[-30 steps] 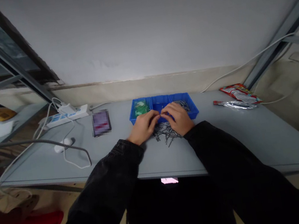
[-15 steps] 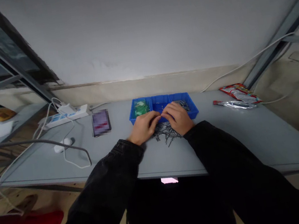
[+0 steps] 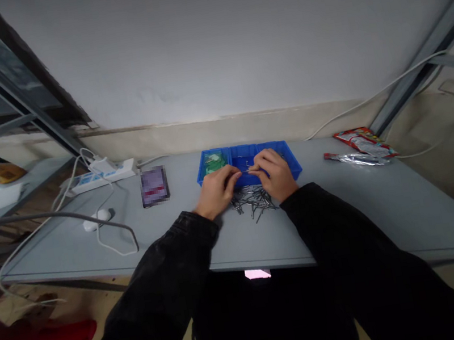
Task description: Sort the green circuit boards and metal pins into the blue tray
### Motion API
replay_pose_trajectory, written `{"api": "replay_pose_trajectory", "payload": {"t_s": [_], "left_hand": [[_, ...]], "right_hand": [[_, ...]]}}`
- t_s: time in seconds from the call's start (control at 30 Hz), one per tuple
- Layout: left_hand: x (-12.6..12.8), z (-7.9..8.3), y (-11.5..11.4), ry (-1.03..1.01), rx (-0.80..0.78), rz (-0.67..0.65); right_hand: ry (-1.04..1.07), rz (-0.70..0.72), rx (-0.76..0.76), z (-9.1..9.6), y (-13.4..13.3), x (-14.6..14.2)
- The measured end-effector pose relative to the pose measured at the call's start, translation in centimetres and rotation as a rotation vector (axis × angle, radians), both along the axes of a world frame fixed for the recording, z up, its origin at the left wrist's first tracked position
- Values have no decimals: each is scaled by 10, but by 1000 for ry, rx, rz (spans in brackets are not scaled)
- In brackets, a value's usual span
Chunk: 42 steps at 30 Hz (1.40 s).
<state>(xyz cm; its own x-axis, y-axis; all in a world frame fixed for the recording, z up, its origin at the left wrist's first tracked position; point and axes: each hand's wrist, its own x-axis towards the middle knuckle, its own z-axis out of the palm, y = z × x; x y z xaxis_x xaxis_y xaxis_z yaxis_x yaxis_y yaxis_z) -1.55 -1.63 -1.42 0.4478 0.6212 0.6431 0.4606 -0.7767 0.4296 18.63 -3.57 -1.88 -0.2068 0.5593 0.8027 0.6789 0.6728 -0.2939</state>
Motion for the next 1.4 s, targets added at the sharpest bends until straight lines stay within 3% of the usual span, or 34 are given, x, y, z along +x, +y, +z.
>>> {"api": "replay_pose_trajectory", "payload": {"t_s": [0.67,0.83,0.93,1.23,1.4], "left_hand": [[-5,-1,4,-40,-3,64],[-2,-2,-1,182,-90,-119],[5,-2,-2,341,-111,-187],[20,-13,6,544,-35,-165],[21,-11,3,581,-22,-149]], "right_hand": [[18,-89,-25,-2,9,15],[40,-277,-17,-8,13,13],[49,-296,-24,-8,13,12],[64,-232,-47,-8,13,11],[42,-238,-31,-8,13,11]]}}
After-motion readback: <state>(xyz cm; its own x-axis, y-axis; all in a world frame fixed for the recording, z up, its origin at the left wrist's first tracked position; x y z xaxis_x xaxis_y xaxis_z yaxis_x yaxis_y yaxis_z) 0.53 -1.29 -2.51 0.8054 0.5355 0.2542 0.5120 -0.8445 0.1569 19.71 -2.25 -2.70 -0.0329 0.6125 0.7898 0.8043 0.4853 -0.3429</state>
